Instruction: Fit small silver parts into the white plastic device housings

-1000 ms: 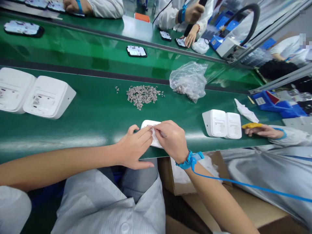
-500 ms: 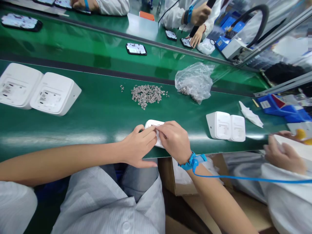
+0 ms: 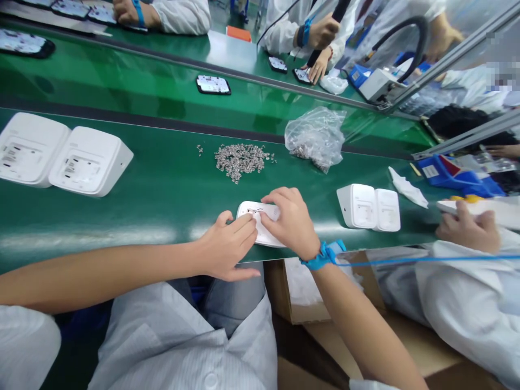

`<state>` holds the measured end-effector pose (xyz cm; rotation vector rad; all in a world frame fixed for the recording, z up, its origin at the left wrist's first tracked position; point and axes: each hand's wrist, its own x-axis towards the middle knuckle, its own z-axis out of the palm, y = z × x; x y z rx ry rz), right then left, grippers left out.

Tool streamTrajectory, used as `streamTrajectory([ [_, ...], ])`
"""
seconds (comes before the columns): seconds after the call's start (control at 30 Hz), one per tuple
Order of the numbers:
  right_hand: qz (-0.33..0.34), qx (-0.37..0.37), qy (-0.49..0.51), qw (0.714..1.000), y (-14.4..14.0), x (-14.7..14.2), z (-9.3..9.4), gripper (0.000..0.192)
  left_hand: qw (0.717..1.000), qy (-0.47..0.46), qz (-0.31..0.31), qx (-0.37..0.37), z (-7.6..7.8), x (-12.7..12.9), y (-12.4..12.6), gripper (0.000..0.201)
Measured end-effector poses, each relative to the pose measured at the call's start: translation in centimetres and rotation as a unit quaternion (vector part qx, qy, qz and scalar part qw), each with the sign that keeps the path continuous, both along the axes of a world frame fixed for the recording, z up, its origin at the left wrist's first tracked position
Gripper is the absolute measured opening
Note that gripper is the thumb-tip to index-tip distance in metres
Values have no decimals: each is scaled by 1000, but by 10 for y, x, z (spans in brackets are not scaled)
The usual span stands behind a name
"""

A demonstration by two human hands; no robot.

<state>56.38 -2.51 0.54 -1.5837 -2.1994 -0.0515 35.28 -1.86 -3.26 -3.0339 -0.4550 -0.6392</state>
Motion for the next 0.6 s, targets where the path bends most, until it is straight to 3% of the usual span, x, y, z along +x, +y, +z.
streamTrajectory([
  [0.2, -33, -69, 15, 997, 10, 1, -3, 20, 1000, -19, 6, -25, -1, 1, -2, 67],
  [0.3, -18, -77, 21, 997, 11, 0, -3, 34, 999, -32, 11, -37, -2, 2, -2, 68],
  [0.4, -24, -83, 4, 996, 12, -3, -5, 44, 998, -35, 15, -55, -2, 5, 2, 66],
  [0.5, -69, -75, -18, 995, 11, -12, -5, 42, 996, -37, 14, -83, 2, 5, 6, 64],
  [0.6, -101, -41, 1, 994, 4, -16, -2, 45, 996, -40, 13, -78, 9, -15, -4, 57],
])
